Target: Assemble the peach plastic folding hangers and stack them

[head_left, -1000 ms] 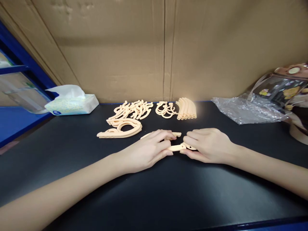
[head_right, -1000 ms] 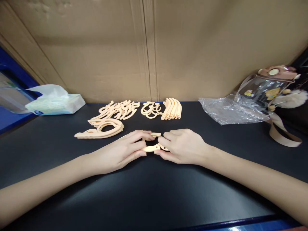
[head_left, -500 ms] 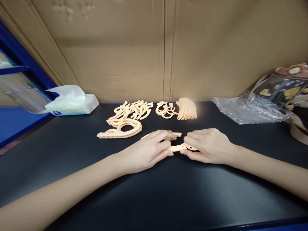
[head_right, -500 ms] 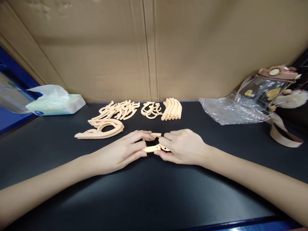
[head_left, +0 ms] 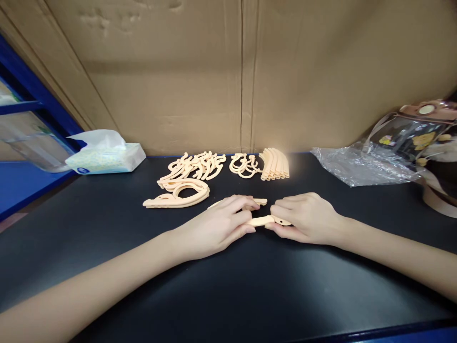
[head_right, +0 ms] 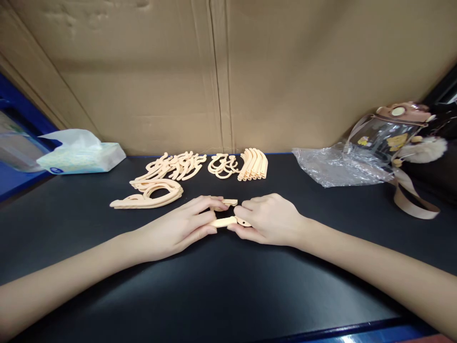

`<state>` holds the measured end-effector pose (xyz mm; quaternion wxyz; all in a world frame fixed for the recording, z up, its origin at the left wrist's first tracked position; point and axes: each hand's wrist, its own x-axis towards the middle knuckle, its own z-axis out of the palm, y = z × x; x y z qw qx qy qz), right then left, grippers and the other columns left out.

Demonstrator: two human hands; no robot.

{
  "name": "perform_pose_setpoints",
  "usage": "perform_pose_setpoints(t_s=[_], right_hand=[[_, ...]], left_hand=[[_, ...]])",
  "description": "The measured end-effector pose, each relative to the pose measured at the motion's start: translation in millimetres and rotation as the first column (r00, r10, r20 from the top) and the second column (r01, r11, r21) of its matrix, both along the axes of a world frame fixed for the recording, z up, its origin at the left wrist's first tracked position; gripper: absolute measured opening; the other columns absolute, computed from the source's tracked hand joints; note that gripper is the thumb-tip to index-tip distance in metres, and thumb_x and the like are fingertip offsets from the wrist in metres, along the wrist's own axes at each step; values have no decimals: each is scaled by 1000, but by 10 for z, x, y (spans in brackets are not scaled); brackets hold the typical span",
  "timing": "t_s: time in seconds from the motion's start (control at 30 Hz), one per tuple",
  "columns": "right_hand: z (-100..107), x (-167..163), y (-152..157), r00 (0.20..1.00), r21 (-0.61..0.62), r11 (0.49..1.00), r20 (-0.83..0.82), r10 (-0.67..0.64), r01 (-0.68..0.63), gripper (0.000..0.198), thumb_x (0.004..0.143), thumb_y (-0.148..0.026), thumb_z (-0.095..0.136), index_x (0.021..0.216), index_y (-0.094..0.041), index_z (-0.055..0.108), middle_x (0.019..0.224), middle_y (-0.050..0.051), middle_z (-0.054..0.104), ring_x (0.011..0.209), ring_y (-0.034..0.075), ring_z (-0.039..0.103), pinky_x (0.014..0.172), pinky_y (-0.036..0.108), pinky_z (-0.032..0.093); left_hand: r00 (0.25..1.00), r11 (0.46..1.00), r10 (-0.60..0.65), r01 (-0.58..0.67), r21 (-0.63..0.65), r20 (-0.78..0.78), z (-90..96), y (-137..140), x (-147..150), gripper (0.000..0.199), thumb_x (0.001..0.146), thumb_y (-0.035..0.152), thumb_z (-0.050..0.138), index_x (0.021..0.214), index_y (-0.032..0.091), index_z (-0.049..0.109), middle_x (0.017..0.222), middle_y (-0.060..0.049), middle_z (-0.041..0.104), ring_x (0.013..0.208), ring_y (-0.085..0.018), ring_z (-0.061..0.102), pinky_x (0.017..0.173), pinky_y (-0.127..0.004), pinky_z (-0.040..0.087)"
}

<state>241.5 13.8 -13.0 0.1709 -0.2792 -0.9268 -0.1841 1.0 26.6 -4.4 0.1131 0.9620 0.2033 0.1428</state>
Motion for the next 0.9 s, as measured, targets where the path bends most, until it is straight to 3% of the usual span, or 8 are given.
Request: perform_pose_setpoints(t_s=[0.1, 0.27, 0.4, 0.57, 0.67, 0.8, 0.9], right_hand=[[1, -8, -2, 1000, -39, 999, -8, 0, 0, 42, 98, -35, 34, 67, -17, 54, 57, -2, 56, 48, 9, 48, 49, 25, 25], [7, 9, 25, 1000, -146, 989, 13, -15, 17, 37, 96, -36, 37, 67, -18, 51, 57, -3, 54, 47, 9, 45, 48, 26, 22], [12, 38, 29, 1000, -233, 973, 19, 4, 0, 33, 94, -40, 39, 70, -19, 48, 58, -3, 52, 47, 10, 42, 48, 26, 20], [24, -18, -73, 999, -346, 937, -13, 44, -46, 14, 85, -32, 47, 76, -20, 47, 63, -4, 51, 53, 11, 42, 51, 25, 26], [40, -88, -157, 994, -337, 935, -12, 112, -109, 7, 79, -22, 45, 74, -20, 48, 66, -2, 49, 58, 12, 40, 56, 26, 31], [66, -134, -208, 984, -310, 934, -40, 173, -177, 8, 79, -18, 46, 74, -18, 52, 70, 1, 51, 65, 15, 40, 61, 28, 34], [80, -125, -197, 977, -340, 916, -94, 192, -212, 6, 79, -17, 48, 77, -18, 54, 83, 4, 56, 73, 16, 44, 66, 29, 37]], left_hand=[[1000, 1000, 3, -3, 0, -8, -7, 0, -5, 22, 99, 26, 40, 102, 16, 60, 130, -12, 53, 127, -24, 45, 107, -40, 39], [996, 996, 90, -90, -18, -6, -3, 5, -27, 20, 97, 37, 46, 93, 19, 55, 135, -9, 52, 130, -24, 44, 117, -53, 14], [988, 984, 154, -151, -90, 23, 6, 0, -41, 25, 94, 43, 49, 102, 19, 53, 138, -14, 49, 135, -27, 37, 111, -50, 30], [979, 976, 190, -181, -119, 73, -19, 8, -42, 20, 96, 23, 40, 110, 19, 55, 140, -10, 47, 135, -24, 37, 109, -44, 36], [969, 968, 219, -201, -148, 112, -32, 23, -35, 26, 90, 13, 42, 112, 19, 55, 138, -10, 48, 132, -23, 40, 108, -42, 38], [956, 950, 242, -198, -242, 164, -30, 30, -18, 30, 86, 10, 43, 112, 19, 55, 134, -10, 48, 126, -22, 47, 87, -31, 54], [946, 936, 262, -200, -291, 192, -34, 22, -12, 33, 82, 8, 47, 112, 20, 55, 133, -10, 48, 124, -23, 48, 74, -26, 58]])
